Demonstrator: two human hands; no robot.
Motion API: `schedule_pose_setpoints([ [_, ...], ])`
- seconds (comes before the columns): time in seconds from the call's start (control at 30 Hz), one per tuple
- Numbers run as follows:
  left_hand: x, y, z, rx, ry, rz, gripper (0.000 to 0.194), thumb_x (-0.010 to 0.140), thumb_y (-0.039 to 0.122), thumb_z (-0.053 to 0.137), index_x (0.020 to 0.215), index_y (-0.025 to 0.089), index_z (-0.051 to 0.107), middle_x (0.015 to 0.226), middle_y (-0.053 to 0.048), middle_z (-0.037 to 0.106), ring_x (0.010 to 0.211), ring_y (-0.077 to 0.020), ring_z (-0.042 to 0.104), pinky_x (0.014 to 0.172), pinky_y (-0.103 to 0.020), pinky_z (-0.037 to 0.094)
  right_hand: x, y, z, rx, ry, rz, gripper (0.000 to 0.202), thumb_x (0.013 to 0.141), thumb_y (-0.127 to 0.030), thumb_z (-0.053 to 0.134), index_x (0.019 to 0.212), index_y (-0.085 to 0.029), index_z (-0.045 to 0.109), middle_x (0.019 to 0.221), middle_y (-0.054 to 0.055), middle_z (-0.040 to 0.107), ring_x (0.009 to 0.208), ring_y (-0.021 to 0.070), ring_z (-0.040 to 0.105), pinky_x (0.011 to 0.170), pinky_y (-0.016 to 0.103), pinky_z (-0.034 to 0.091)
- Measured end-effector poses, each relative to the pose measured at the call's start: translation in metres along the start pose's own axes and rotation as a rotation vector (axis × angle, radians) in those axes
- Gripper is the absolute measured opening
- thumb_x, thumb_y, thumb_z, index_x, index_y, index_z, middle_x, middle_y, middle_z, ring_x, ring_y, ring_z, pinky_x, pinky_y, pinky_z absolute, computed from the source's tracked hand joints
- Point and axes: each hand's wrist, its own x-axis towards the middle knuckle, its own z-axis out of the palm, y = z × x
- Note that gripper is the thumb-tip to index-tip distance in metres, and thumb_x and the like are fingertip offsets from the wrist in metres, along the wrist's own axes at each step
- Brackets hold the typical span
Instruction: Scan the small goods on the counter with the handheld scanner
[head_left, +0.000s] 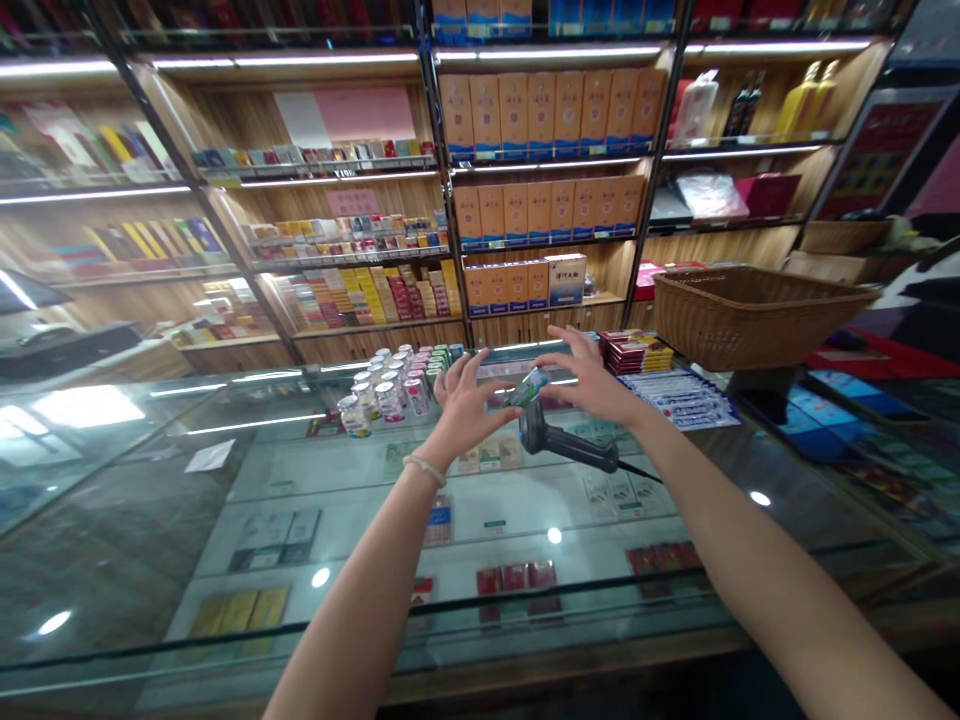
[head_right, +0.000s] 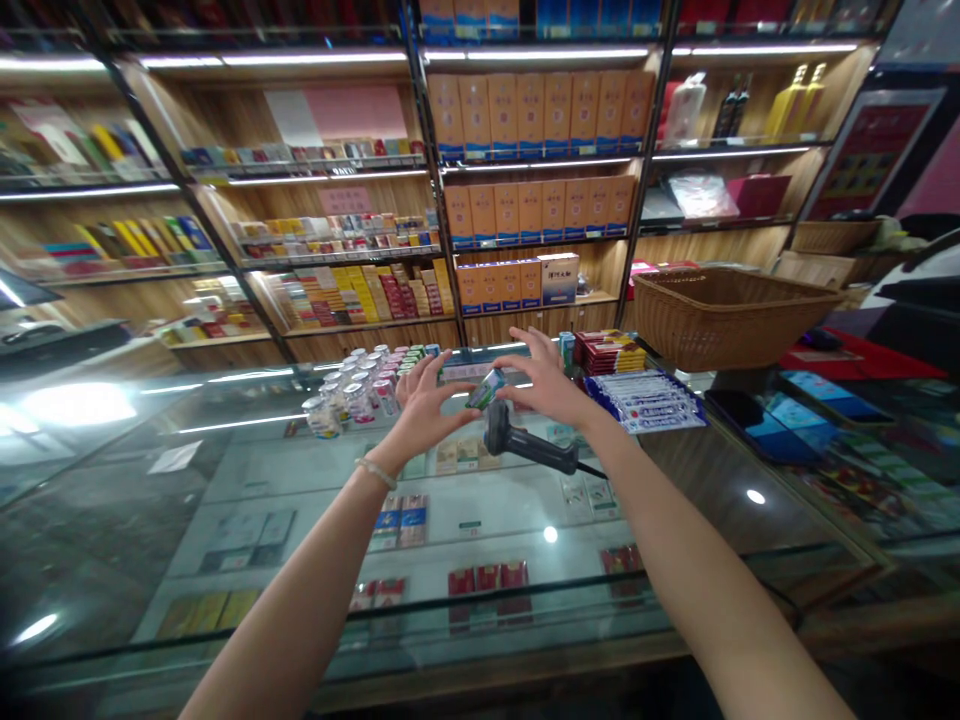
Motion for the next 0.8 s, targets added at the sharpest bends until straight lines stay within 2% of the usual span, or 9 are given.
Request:
schedule_pose_setpoints([
  [0.13, 0.0, -0.001, 0.0, 0.004, -0.054, 0.038, 0.026, 0.08, 0.053, 0.083, 0.098, 0.034, 0.083, 0.162, -0.004, 0.046, 0.152, -0.0406, 0.03, 0.125, -0.069, 0.017, -0.002, -0.005, -0.004, -0.019, -0.026, -0.036, 0.04, 0.093, -0.054, 0.069, 0.129, -0.037, 0.072, 0.17, 0.003, 0.032, 0.158, 0.0359, 0.019, 0.126, 0.062, 0.02],
  [0.27, 0.0, 0.001, 0.002, -0.013, -0.032, 0.033, 0.025, 0.079, 0.052, 0.084, 0.093, 0.032, 0.083, 0.164, -0.003, 0.043, 0.152, -0.0397, 0.029, 0.125, -0.068, 0.018, -0.002, -0.008, -0.002, -0.022, 0.0, -0.036, 0.04, 0.095, -0.051, 0.066, 0.134, -0.041, 0.069, 0.169, 0.002, 0.034, 0.156, 0.0341, 0.022, 0.125, 0.06, 0.022],
  [0.37, 0.0, 0.006, 0.004, -0.037, 0.028, -0.003, 0.024, 0.078, 0.051, 0.085, 0.091, 0.031, 0.082, 0.165, -0.003, 0.043, 0.153, -0.0387, 0.028, 0.126, -0.066, 0.018, -0.002, -0.011, 0.003, -0.016, 0.082, 0.024, 0.043, 0.097, -0.049, 0.063, 0.139, -0.039, 0.065, 0.165, 0.004, 0.038, 0.154, 0.0338, 0.027, 0.124, 0.059, 0.024],
  [0.57, -0.002, 0.022, 0.006, -0.046, 0.136, -0.096, 0.022, 0.078, 0.048, 0.085, 0.084, 0.028, 0.078, 0.16, -0.004, 0.049, 0.151, -0.0391, 0.032, 0.124, -0.068, 0.02, -0.002, -0.023, 0.014, -0.056, 0.3, 0.131, 0.037, 0.095, -0.044, 0.063, 0.129, -0.03, 0.068, 0.163, 0.008, 0.042, 0.152, 0.0352, 0.029, 0.121, 0.057, 0.024],
  [0.8, -0.005, 0.034, 0.009, -0.073, 0.123, -0.108, 0.029, 0.078, 0.048, 0.085, 0.072, 0.024, 0.072, 0.158, -0.005, 0.053, 0.149, -0.0399, 0.034, 0.122, -0.069, 0.022, -0.004, -0.028, 0.014, -0.077, 0.275, 0.131, 0.026, 0.098, -0.04, 0.06, 0.118, -0.033, 0.074, 0.16, 0.005, 0.046, 0.15, 0.0337, 0.031, 0.12, 0.055, 0.024],
])
